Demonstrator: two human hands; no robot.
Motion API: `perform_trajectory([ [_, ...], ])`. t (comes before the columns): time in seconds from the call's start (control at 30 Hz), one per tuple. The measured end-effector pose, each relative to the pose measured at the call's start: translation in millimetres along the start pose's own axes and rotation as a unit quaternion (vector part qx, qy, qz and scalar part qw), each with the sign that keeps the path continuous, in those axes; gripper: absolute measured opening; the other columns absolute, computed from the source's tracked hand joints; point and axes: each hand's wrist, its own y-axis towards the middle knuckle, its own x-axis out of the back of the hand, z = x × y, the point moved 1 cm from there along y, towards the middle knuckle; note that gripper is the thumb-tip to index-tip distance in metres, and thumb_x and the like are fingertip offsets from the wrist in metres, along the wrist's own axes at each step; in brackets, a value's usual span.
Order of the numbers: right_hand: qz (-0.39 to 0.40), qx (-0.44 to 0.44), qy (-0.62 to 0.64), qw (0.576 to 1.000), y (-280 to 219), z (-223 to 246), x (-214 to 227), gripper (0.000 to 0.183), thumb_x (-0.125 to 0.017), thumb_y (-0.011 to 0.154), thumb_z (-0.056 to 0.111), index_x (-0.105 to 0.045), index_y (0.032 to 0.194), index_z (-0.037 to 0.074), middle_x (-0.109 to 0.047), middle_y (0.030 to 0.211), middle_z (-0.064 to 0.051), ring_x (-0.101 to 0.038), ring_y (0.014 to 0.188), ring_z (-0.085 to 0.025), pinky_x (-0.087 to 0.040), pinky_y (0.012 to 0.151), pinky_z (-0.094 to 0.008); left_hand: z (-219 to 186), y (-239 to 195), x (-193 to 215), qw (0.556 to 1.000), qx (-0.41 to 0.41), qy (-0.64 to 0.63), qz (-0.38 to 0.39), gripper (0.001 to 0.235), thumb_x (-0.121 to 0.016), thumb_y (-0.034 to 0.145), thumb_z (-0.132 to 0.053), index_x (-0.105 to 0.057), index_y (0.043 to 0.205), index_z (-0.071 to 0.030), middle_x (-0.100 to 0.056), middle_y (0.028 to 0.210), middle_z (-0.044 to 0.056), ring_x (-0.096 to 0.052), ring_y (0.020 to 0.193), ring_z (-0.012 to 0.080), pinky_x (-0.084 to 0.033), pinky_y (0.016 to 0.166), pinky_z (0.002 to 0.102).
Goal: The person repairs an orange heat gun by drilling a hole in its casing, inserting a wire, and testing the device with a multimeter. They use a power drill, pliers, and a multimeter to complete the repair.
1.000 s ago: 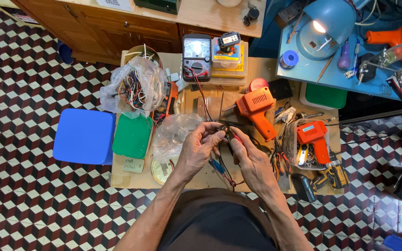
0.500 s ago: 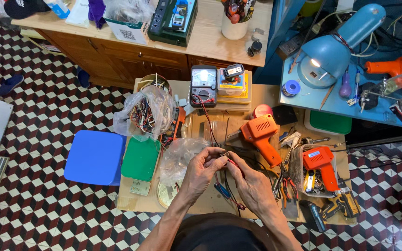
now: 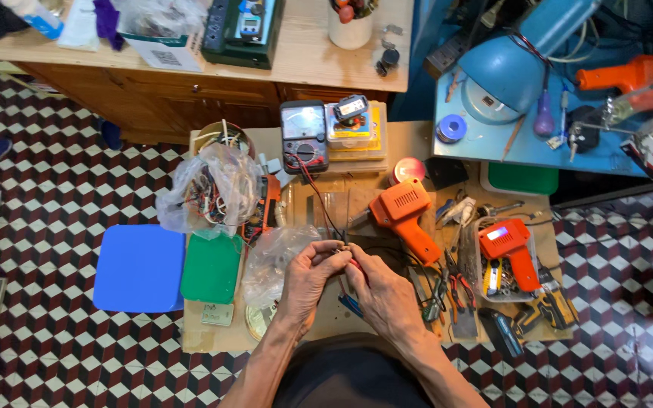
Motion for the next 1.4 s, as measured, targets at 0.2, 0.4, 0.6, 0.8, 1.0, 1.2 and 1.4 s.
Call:
perform_trajectory([
  [0.2,0.05,0.008,0.126,0.991,3,-7,0,0.041,-0.049,0.106,0.029,-0.062,0.143,0.016,-0.061,0.11,-0.01,-0.068,0.097,-0.024,-0.054,0.085,-0.033,2,4,13,1.0,0.012,0.022,0.001,0.031,-0.076,0.088,-0.007,-0.068,0.116,0.001,-0.073,0.1,0.007,-0.07,0.089,0.0114,-0.057,0.082,0.025],
  [0.4,0.131,-0.032,0.327,0.935,7,-22,-1,0.041,-0.056,0.102,0.025,-0.062,0.139,0.007,-0.073,0.107,-0.008,-0.067,0.098,-0.013,-0.053,0.088,-0.026,-6,4,24,0.994,0.031,-0.074,0.068,0.026,-0.072,0.093,-0.006,-0.068,0.118,0.002,-0.074,0.112,0.013,-0.072,0.094,0.0151,-0.06,0.089,0.028],
  [0.6,0.046,0.017,0.163,0.985,0,-22,-5,0.029,-0.065,0.096,0.015,-0.065,0.123,0.007,-0.073,0.092,-0.006,-0.069,0.083,-0.01,-0.057,0.074,-0.026,-14,3,24,0.994,0.014,-0.027,0.109,0.03,-0.068,0.096,-0.017,-0.068,0.122,-0.002,-0.073,0.107,0.006,-0.071,0.089,0.0104,-0.058,0.076,0.024],
  [0.8,-0.017,0.078,0.085,0.993,-1,-14,-1,0.028,-0.07,0.094,0.014,-0.067,0.122,0.008,-0.073,0.089,-0.008,-0.071,0.074,-0.016,-0.056,0.067,-0.03,-19,0,27,0.989,-0.014,0.08,0.121,0.034,-0.065,0.103,-0.027,-0.067,0.128,-0.004,-0.065,0.088,0.001,-0.052,0.066,0.0035,-0.041,0.056,0.018],
  [1.0,-0.031,0.11,0.035,0.993,-3,-5,1,0.032,-0.064,0.098,0.019,-0.063,0.127,0.008,-0.074,0.101,-0.015,-0.075,0.087,-0.031,-0.058,0.072,-0.039,-17,-7,18,0.984,-0.024,0.133,0.114,0.033,-0.066,0.099,-0.026,-0.068,0.124,-0.005,-0.066,0.09,-0.002,-0.057,0.076,0.001,-0.043,0.06,0.018],
  [1.2,-0.015,0.077,-0.003,0.997,-5,-7,-4,0.031,-0.06,0.1,0.022,-0.059,0.127,0.007,-0.072,0.103,-0.018,-0.072,0.088,-0.038,-0.057,0.072,-0.045,-18,-15,11,0.984,-0.028,0.145,0.1,0.035,-0.068,0.099,-0.03,-0.071,0.123,-0.005,-0.064,0.085,-0.002,-0.049,0.066,0.0006,-0.039,0.056,0.016],
  [1.4,0.001,0.072,-0.01,0.997,-7,-6,-9,0.033,-0.056,0.1,0.02,-0.057,0.13,0.008,-0.069,0.108,-0.018,-0.071,0.091,-0.038,-0.056,0.076,-0.045,-16,-17,8,0.99,-0.01,0.134,0.041,0.032,-0.072,0.093,-0.025,-0.072,0.117,-0.004,-0.063,0.078,-0.003,-0.045,0.058,0.0002,-0.033,0.05,0.016],
])
